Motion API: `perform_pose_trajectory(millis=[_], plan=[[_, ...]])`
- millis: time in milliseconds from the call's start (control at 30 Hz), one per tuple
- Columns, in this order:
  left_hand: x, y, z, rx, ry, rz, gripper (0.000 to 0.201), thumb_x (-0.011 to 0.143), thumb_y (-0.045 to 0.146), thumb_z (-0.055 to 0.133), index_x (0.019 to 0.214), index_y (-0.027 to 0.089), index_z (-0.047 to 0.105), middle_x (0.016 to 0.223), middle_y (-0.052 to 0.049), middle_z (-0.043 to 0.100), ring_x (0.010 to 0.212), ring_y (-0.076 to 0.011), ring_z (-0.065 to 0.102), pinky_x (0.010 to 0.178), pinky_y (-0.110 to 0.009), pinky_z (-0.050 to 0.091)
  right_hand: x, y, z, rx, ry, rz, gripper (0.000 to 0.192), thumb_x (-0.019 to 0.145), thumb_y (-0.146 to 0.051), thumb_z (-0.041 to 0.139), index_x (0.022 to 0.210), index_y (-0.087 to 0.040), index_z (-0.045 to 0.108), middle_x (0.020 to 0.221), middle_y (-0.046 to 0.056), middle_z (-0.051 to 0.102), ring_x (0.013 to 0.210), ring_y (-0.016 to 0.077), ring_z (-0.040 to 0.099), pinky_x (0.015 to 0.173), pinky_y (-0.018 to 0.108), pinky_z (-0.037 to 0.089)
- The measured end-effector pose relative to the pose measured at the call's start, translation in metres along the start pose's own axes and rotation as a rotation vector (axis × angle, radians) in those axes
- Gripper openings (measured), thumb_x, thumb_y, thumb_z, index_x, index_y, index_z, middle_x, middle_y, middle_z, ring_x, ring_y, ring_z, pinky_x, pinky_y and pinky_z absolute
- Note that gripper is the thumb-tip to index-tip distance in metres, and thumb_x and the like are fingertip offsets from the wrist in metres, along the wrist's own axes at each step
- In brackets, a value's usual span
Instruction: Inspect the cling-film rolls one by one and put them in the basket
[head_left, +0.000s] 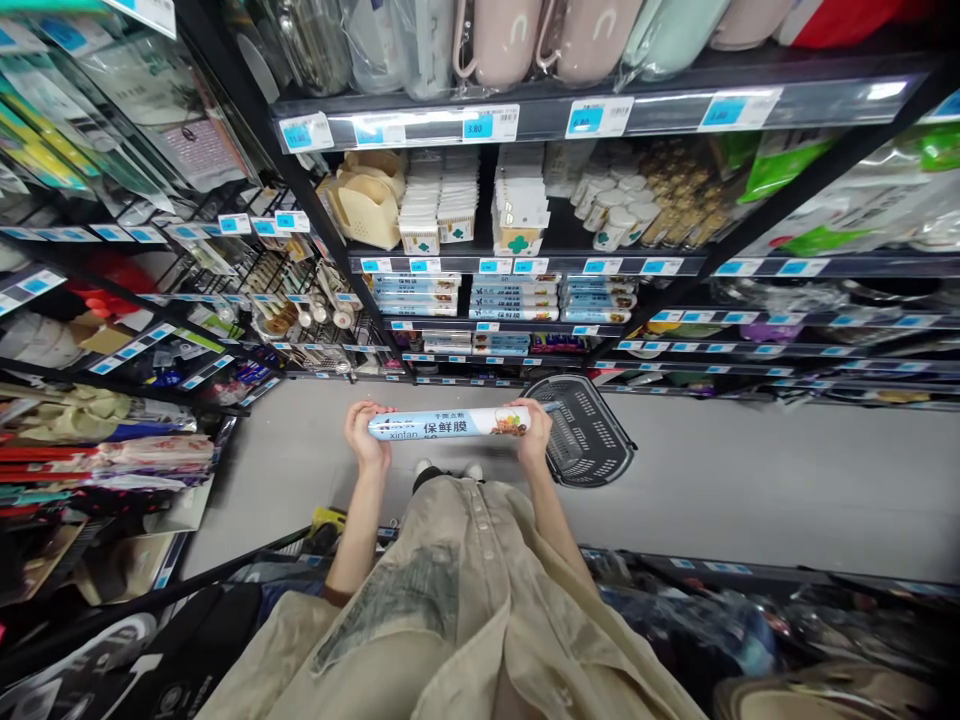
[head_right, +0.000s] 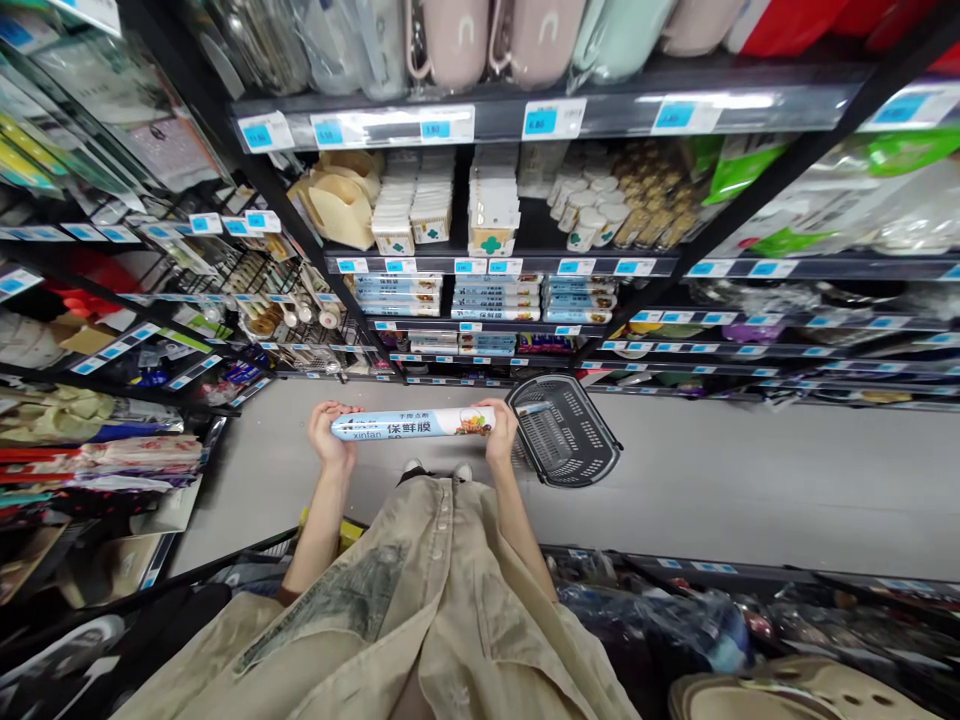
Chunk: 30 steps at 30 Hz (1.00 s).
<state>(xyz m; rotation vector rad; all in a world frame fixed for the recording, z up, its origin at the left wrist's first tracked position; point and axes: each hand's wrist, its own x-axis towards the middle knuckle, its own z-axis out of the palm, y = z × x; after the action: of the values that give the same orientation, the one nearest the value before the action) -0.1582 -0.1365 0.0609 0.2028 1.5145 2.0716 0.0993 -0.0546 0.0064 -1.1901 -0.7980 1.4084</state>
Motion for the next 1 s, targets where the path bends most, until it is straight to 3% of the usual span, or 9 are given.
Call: perform_pose_trajectory(millis=[133,233,300,400,500,667,767,900,1000], plan=[[0.01,0.011,-0.008,-0.021,-0.024,0.128,0.022,0.061,0.022,0.061,0.081,0.019,0.053,0.056,0.004,0.059,0.053,-0.0159,0.061,0.066,-0.04,0.059,0.002,-0.003,-0.007,-0.1,-0.346,0.427,0.048,0.08,-0.061,0.069,0.097,-0.017,0.071,0.076,0.006,0.07,0.052,0.0167,0.06,0.034,0.023,0.036],[0.019,0.021,-0.013,-0.02,-0.087,0.189,0.023,0.06,0.022,0.062,0.081,0.019,0.054,0.055,0.004,0.06,0.051,-0.0159,0.059,0.062,-0.038,0.058,-0.004,0.001,-0.005,-0.227,-0.463,0.59,0.06,0.078,-0.072,0.072,0.097,-0.015,0.07,0.058,0.004,0.063,0.038,0.0141,0.05,0.03,0.022,0.027],[0.025,0.026,-0.014,-0.014,-0.105,0.208,0.025,0.06,0.022,0.063,0.083,0.019,0.055,0.057,0.003,0.061,0.054,-0.0165,0.061,0.064,-0.038,0.059,-0.007,0.004,-0.001,-0.244,-0.462,0.522,0.058,0.079,-0.072,0.071,0.093,-0.016,0.069,0.056,0.002,0.061,0.037,0.0128,0.048,0.03,0.022,0.025],[0.032,0.028,-0.012,-0.036,-0.043,0.166,0.03,0.061,0.026,0.068,0.088,0.019,0.056,0.068,0.0,0.066,0.066,-0.017,0.065,0.072,-0.038,0.059,-0.007,0.003,0.003,-0.193,-0.436,0.299,0.045,0.078,-0.06,0.077,0.097,-0.02,0.068,0.072,0.002,0.068,0.05,0.0154,0.057,0.037,0.024,0.04],[0.034,0.024,-0.008,-0.067,0.078,0.049,0.037,0.061,0.026,0.075,0.092,0.02,0.055,0.078,0.0,0.066,0.074,-0.0154,0.065,0.079,-0.037,0.059,-0.003,-0.004,0.001,-0.098,-0.42,0.1,0.044,0.069,-0.042,0.088,0.101,-0.024,0.063,0.102,0.005,0.073,0.086,0.0217,0.068,0.066,0.03,0.057],[0.025,0.016,-0.009,-0.075,0.11,0.038,0.038,0.061,0.023,0.075,0.091,0.021,0.051,0.08,0.001,0.06,0.071,-0.0126,0.059,0.076,-0.035,0.057,-0.002,-0.015,-0.001,0.051,-0.472,0.009,0.056,0.068,-0.041,0.09,0.113,-0.028,0.06,0.14,0.009,0.061,0.123,0.0269,0.06,0.098,0.039,0.052],[0.017,0.018,-0.009,-0.128,0.023,0.187,0.035,0.064,0.026,0.076,0.091,0.022,0.053,0.077,0.001,0.055,0.07,-0.0122,0.056,0.07,-0.03,0.055,-0.004,-0.013,0.006,0.066,-0.432,0.206,0.064,0.077,-0.064,0.077,0.127,-0.028,0.057,0.136,0.012,0.064,0.114,0.0279,0.065,0.088,0.04,0.056],[0.017,0.023,-0.005,-0.106,-0.12,0.292,0.037,0.065,0.035,0.081,0.092,0.022,0.059,0.079,-0.002,0.057,0.079,-0.0171,0.058,0.069,-0.03,0.054,-0.003,-0.01,0.011,-0.083,-0.324,0.486,0.058,0.08,-0.074,0.068,0.104,-0.021,0.064,0.086,0.007,0.071,0.059,0.0194,0.06,0.046,0.031,0.047],[0.022,0.02,-0.001,-0.073,-0.119,0.165,0.038,0.064,0.035,0.082,0.093,0.021,0.062,0.084,-0.004,0.062,0.083,-0.0191,0.061,0.076,-0.036,0.057,-0.001,-0.017,0.006,-0.089,-0.359,0.363,0.048,0.078,-0.062,0.077,0.101,-0.022,0.061,0.083,0.004,0.069,0.055,0.0174,0.058,0.04,0.027,0.04]])
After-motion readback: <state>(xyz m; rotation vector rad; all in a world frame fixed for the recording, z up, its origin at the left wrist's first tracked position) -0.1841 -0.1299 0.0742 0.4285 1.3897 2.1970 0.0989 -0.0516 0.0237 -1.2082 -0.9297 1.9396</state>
